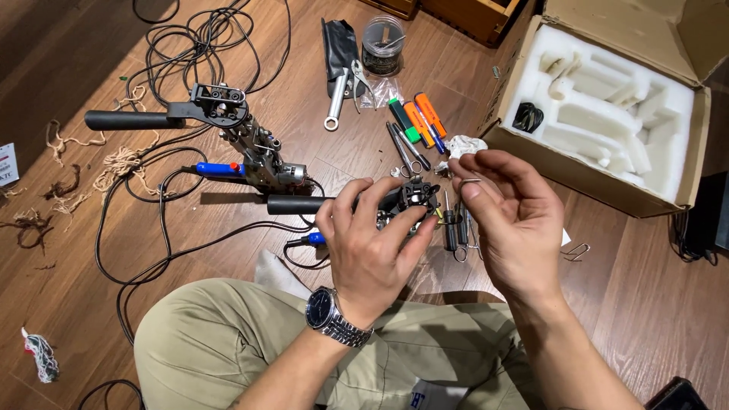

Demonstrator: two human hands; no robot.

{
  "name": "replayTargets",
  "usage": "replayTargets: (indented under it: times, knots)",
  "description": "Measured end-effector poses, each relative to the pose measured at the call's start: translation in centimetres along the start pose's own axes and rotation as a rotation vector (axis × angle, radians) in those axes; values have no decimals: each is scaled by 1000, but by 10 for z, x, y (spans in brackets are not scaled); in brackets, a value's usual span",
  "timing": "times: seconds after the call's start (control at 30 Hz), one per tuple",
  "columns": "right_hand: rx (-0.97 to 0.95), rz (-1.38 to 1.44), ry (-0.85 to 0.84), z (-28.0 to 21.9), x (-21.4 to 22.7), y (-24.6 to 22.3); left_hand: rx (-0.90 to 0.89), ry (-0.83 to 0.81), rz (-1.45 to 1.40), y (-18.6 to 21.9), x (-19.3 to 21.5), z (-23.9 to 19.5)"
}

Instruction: The person assembles a small electronic device by inserting a pin and connecting wires to a black component. They manipulate the component and wires with their hands, occasionally picking up tools from the floor.

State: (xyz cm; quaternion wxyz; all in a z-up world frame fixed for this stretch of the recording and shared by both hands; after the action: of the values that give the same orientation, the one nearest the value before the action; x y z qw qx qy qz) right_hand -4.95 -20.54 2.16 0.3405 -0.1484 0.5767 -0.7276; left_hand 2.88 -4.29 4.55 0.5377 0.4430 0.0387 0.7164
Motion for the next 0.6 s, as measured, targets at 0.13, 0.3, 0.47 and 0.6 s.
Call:
replayTargets:
  times: [0.13,0.3,0.47,0.6]
  knots:
    - [21,-51,-18,-4,0,8,-3,1,-3,4,-1,0]
    - [32,-68,2,-7,3,12,24,5,-14,2,-2,-1]
    - [149,-267,-28,-6,1,-13,31,28,2,1,-1,0]
    - [361,-400,-76,-14,-8,-34,45,29,-7,0,-1,0]
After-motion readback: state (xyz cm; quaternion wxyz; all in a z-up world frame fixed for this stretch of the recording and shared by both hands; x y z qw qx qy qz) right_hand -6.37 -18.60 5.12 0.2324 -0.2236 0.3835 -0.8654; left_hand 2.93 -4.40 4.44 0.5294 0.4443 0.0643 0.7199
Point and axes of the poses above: each hand's wrist, its own z-axis towards the middle knuckle, its own x-axis out of the back of the hand, y = z × x, the point moved 10 cm from there along z, towards the middle knuckle, and after that the axes turned 9 degrees about x, right-handed, at the moved point
